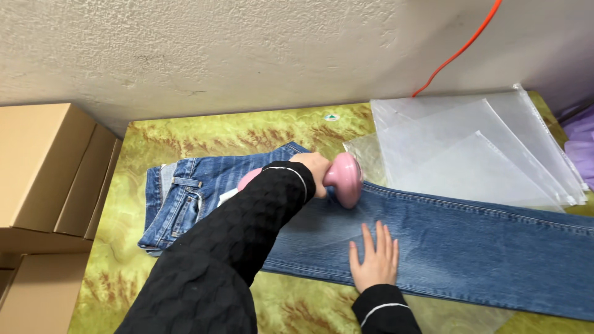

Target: The person steams a pair of blue jeans laid flat on a table using a pink handheld steamer. They move the steamer along the fabric, flip the jeans over, and continue steaming the other side.

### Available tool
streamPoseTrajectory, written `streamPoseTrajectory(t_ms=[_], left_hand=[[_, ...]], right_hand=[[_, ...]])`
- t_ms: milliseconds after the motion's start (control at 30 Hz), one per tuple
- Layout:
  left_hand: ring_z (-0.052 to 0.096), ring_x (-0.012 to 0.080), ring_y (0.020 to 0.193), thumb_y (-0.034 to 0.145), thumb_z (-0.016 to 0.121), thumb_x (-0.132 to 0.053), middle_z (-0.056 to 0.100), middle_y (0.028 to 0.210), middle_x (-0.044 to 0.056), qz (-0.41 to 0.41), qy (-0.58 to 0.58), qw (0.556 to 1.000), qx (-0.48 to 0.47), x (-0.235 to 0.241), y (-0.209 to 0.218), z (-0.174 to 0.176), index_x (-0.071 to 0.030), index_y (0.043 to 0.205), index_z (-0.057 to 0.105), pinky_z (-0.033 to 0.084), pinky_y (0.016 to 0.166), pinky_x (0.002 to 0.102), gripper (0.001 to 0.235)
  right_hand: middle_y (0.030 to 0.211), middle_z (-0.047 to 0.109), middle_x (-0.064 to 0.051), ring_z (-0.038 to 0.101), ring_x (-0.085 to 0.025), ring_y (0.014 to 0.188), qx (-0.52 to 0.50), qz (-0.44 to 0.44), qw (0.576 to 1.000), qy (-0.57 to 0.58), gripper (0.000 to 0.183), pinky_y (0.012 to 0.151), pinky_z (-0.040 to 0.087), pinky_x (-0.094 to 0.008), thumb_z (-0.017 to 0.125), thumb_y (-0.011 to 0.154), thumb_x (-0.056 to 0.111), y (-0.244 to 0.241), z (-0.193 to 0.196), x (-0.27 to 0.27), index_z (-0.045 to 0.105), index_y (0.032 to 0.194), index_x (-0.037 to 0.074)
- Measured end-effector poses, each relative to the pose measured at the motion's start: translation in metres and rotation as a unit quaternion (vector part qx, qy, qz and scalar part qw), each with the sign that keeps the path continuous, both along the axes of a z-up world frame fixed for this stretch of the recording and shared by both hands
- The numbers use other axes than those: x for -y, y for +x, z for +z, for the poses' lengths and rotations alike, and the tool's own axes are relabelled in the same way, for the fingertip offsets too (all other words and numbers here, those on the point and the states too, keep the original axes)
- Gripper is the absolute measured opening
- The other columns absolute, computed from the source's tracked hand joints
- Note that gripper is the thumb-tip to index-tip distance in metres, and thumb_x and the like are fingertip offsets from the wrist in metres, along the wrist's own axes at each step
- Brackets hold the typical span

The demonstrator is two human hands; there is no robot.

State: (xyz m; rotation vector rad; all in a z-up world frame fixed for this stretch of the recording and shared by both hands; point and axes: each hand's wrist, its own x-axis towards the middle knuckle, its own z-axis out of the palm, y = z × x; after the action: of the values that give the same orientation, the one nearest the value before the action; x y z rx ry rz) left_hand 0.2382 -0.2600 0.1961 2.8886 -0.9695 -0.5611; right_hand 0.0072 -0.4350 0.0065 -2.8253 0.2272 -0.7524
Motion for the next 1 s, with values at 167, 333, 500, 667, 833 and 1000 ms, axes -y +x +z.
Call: streamPoseTrajectory(t_ms=[167,333,500,667,833,1000], left_hand=[[0.076,0.0341,0.103,0.066,0.080,-0.036,0.075,0.111,0.010,-0.019,0.002,1.000,0.011,-0.065,0.024,-0.007,-0.019,0.108,0.074,0.063,0.085,0.047,0.046],[0.078,0.0335,0.094,0.068,0.077,-0.033,0.078,0.101,0.010,-0.004,0.056,0.998,0.014,-0.147,0.036,0.007,-0.017,0.101,0.076,0.064,0.080,0.048,0.037],[0.076,0.0321,0.087,0.066,0.078,-0.032,0.076,0.092,0.009,0.028,0.051,0.998,0.016,-0.220,0.036,-0.004,-0.016,0.095,0.073,0.061,0.074,0.046,0.033],[0.077,0.0355,0.089,0.063,0.077,-0.034,0.078,0.094,0.012,0.024,0.050,0.998,0.020,-0.273,0.031,-0.001,-0.017,0.099,0.074,0.062,0.076,0.048,0.040],[0.077,0.0347,0.089,0.068,0.077,-0.028,0.078,0.098,0.012,0.058,0.074,0.996,-0.009,-0.320,0.001,0.030,-0.018,0.101,0.074,0.064,0.081,0.048,0.034],[0.078,0.0330,0.084,0.072,0.078,-0.031,0.079,0.093,0.010,0.159,0.064,0.985,-0.004,-0.375,-0.023,0.050,-0.018,0.100,0.074,0.065,0.080,0.044,0.031]], right_hand=[[0.164,0.057,-0.013,0.051,-0.032,0.154,0.013,-0.012,0.999,-0.027,0.055,0.129,0.036,-0.053,0.063,0.096,0.045,-0.002,-0.007,0.001,0.067,0.147,0.023],[0.165,0.057,-0.012,0.051,-0.031,0.155,-0.016,-0.019,0.999,-0.033,0.054,0.132,0.034,-0.051,0.061,0.098,0.044,-0.005,-0.007,0.003,0.068,0.148,0.023],[0.166,0.058,-0.012,0.051,-0.030,0.156,-0.026,-0.023,0.999,-0.029,0.053,0.133,0.033,-0.050,0.060,0.101,0.040,-0.006,-0.003,0.003,0.068,0.150,0.023],[0.167,0.057,-0.011,0.049,-0.030,0.157,-0.042,-0.023,0.999,-0.013,0.052,0.134,0.032,-0.050,0.058,0.102,0.038,-0.007,0.003,0.000,0.067,0.151,0.022],[0.167,0.058,-0.012,0.050,-0.030,0.156,-0.034,-0.019,0.999,-0.018,0.051,0.134,0.033,-0.050,0.059,0.103,0.036,-0.008,0.003,-0.002,0.068,0.151,0.021],[0.167,0.059,-0.012,0.051,-0.030,0.156,-0.026,-0.018,0.999,-0.012,0.049,0.134,0.033,-0.050,0.060,0.104,0.035,-0.007,0.000,0.000,0.069,0.150,0.021]])
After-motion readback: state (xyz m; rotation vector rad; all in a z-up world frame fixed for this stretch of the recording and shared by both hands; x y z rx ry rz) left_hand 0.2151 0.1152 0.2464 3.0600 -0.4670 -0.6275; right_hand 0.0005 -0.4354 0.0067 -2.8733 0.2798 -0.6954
